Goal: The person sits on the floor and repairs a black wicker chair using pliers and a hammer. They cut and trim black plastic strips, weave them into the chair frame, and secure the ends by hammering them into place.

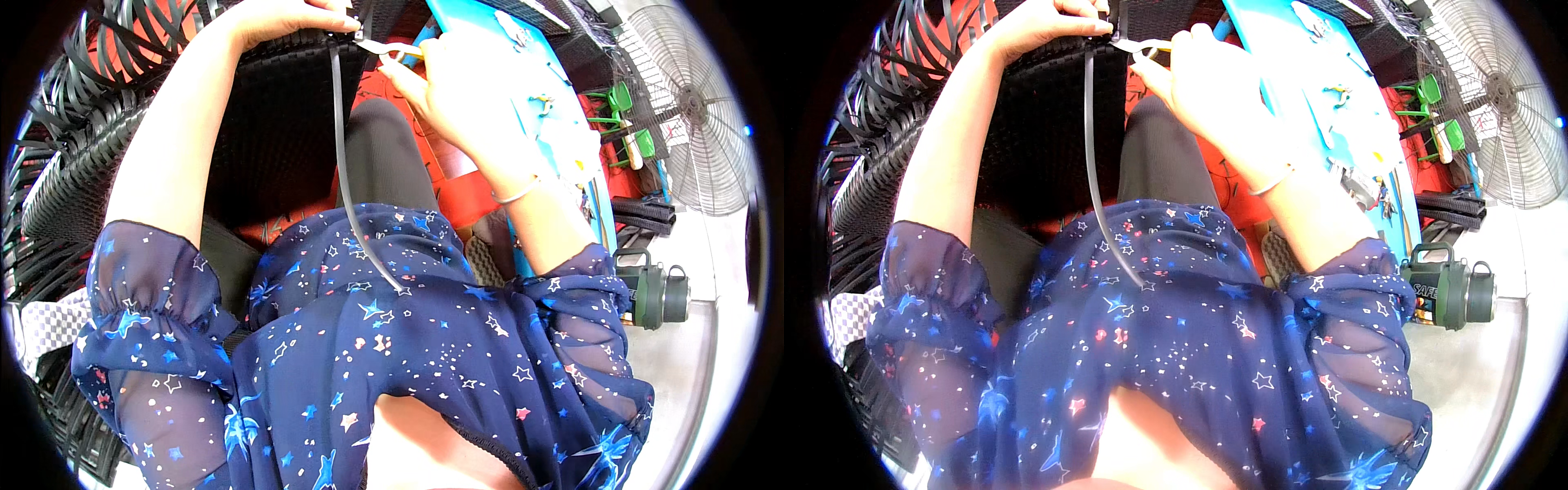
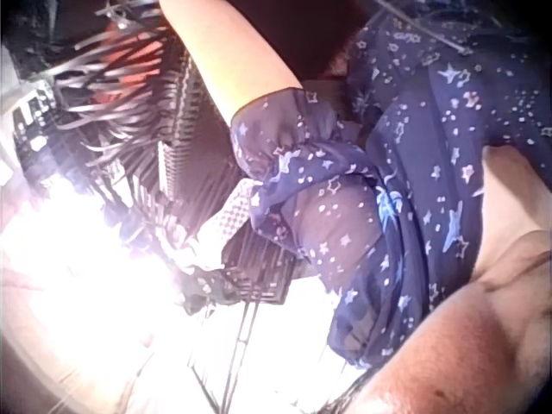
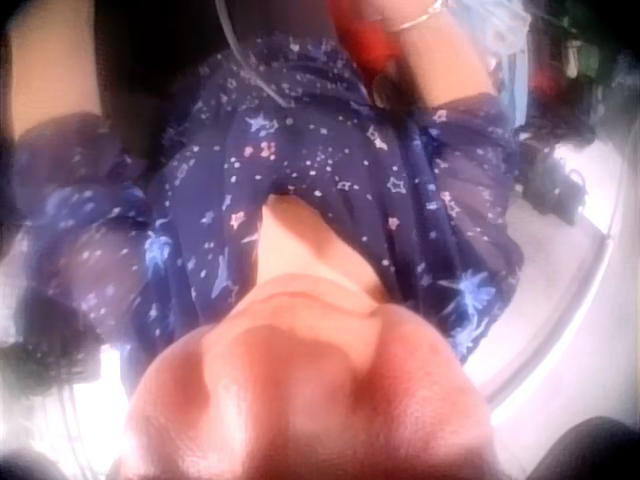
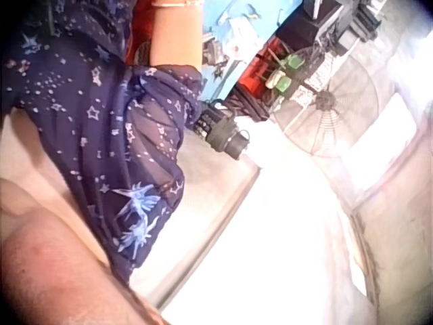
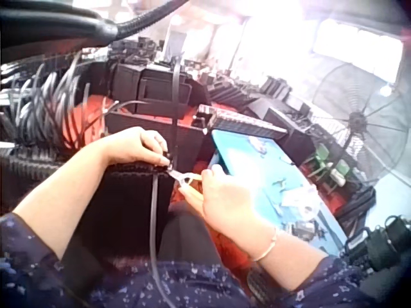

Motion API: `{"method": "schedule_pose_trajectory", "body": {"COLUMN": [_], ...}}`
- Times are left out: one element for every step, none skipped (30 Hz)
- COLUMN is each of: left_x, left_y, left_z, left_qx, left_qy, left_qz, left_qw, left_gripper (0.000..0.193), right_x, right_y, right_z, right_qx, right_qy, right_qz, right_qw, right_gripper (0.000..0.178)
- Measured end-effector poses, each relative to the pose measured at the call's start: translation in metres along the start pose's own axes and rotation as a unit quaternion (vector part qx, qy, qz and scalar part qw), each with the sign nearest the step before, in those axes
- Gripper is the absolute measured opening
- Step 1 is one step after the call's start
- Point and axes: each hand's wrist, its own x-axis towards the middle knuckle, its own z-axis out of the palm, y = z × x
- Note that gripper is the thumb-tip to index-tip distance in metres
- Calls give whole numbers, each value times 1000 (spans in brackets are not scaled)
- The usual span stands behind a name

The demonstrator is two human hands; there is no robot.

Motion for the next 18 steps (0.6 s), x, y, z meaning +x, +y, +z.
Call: {"method": "schedule_pose_trajectory", "body": {"left_x": [4,9,13,15,19,23,24,26,23,19,20,21,25,28,31,31,30,30], "left_y": [-2,-5,-9,-13,-17,-21,-23,-27,-31,-36,-38,-39,-41,-43,-44,-45,-47,-50], "left_z": [-2,-5,-7,-9,-8,-8,-10,-12,-12,-13,-15,-19,-16,-14,-13,-8,-5,-2], "left_qx": [3,6,8,4,-2,-10,-16,-14,-9,-5,-9,-20,-28,-35,-42,-37,-39,-41], "left_qy": [-3,-5,-8,-14,-13,-13,-7,-8,1,10,9,6,1,-2,-5,-7,-7,-7], "left_qz": [5,10,16,23,24,27,26,27,23,19,22,23,30,35,40,44,44,44], "left_qw": [1000,1000,1000,1000,1000,1000,1000,999,1000,1000,1000,1000,999,999,998,998,998,998], "left_gripper": [14,15,15,16,16,16,16,16,16,16,16,16,16,16,16,15,15,15], "right_x": [1,2,3,5,7,7,10,11,9,7,8,11,11,11,11,11,13,13], "right_y": [0,0,1,-2,-4,-5,-9,-12,-14,-15,-18,-20,-20,-19,-19,-17,-14,-9], "right_z": [5,7,5,6,7,8,9,11,24,40,45,45,41,39,36,35,29,27], "right_qx": [9,-17,-21,-21,-21,-23,-20,-19,1,22,32,14,4,-6,-14,-24,-33,-42], "right_qy": [-3,5,3,3,2,-6,-12,-19,-9,0,1,-18,-28,-38,-48,-48,-48,-48], "right_qz": [18,2,15,27,39,61,76,93,104,115,134,135,144,152,159,133,106,79], "right_qw": [1000,1000,1000,999,999,998,997,995,995,993,991,991,989,988,986,990,993,995], "right_gripper": [48,49,49,49,50,50,51,51,51,50,50,54,54,54,54,54,53,53]}}
